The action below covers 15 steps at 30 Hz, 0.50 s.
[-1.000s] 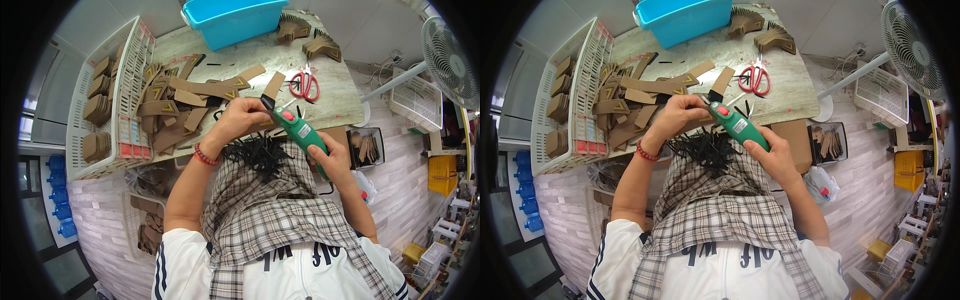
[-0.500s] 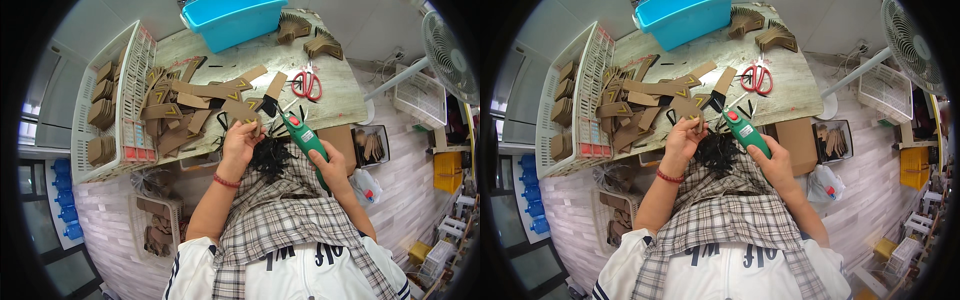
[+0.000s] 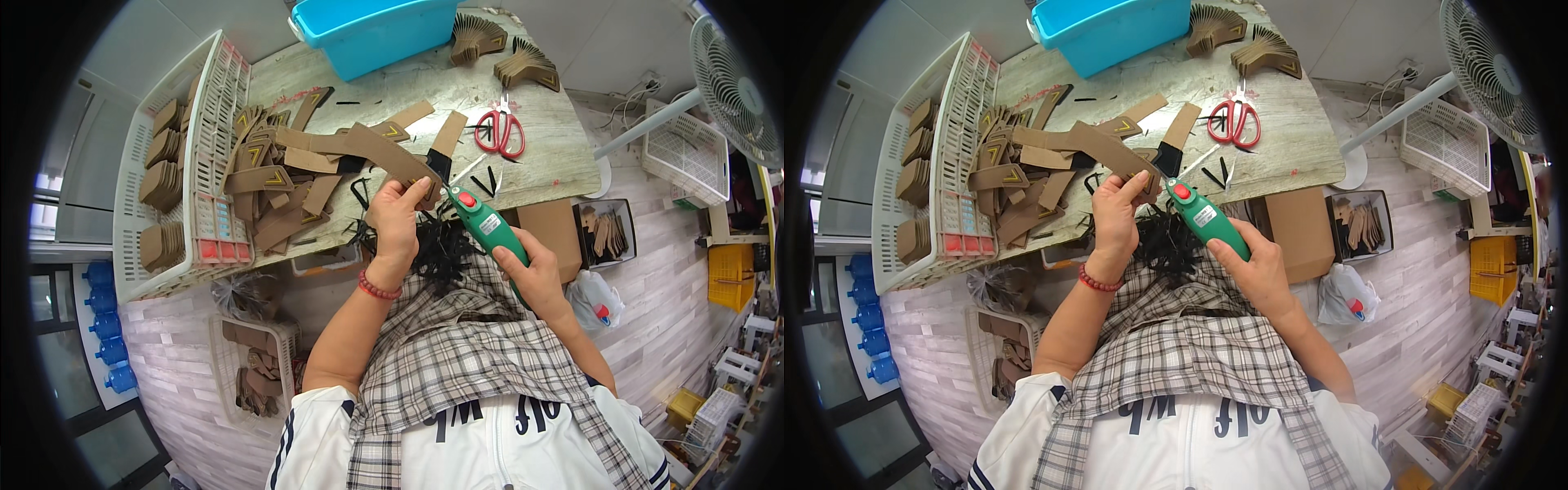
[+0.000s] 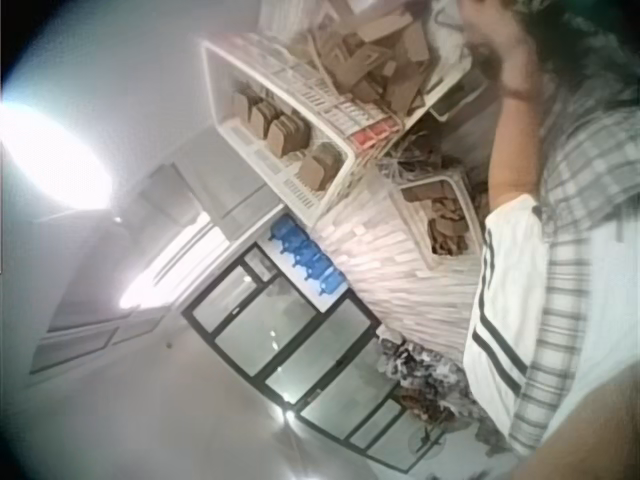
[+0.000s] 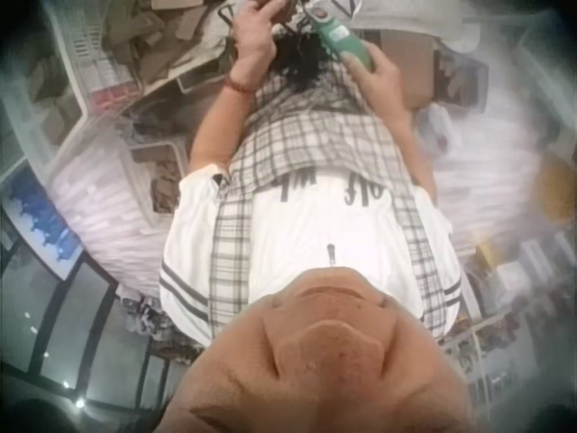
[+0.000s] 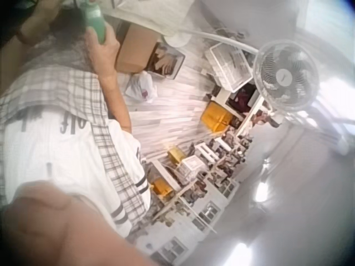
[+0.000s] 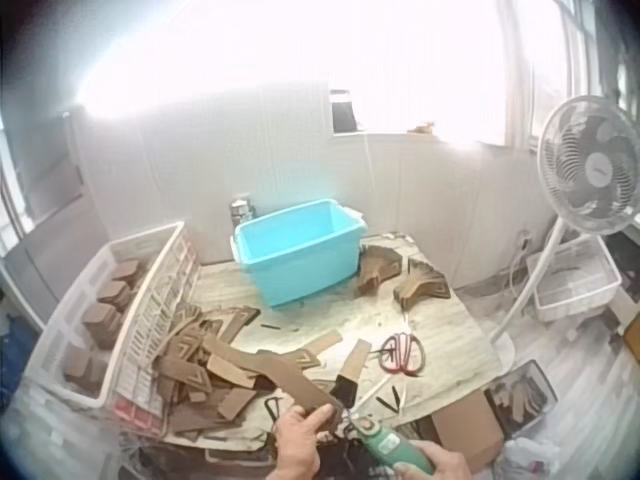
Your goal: The person uses a green rotary cutter to trim the edges of small cardboard pieces on a workbench. They repeatedly pick up pieces, cut along the edges, and place the finished pieces into a blue bin. Scissors and a basket of raw cardboard are also visible on the table.
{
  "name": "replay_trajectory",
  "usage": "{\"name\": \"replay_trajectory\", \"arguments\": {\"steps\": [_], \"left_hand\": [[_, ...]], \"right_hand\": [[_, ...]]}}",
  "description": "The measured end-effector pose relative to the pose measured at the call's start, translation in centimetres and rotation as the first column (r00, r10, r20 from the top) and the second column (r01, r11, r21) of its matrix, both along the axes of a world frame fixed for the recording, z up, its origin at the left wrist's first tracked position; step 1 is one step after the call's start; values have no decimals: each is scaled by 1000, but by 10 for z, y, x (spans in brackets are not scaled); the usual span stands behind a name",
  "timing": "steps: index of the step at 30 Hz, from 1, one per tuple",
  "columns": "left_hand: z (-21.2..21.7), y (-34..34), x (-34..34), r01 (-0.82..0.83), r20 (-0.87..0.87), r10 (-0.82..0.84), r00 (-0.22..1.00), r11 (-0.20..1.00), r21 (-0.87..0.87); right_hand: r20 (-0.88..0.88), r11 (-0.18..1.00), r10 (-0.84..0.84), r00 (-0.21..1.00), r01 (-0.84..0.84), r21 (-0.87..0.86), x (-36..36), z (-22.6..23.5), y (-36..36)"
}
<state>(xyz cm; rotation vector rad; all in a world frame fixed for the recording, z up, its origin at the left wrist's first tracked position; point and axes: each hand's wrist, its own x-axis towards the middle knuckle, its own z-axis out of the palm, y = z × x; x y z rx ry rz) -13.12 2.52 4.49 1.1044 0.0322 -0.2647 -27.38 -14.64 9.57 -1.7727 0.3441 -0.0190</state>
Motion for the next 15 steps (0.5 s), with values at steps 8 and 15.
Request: {"name": "replay_trajectory", "arguments": {"steps": [8,15], "left_hand": [[4,-3,0,-1,-9,1,1000,999,32],[4,4,-4,122,-53,-120,991,991,52]], "right_hand": [[22,1000,-8,1000,8,-12,0,-2,-1],[15,1000,9,1000,-9,8,3,2,-3]]}}
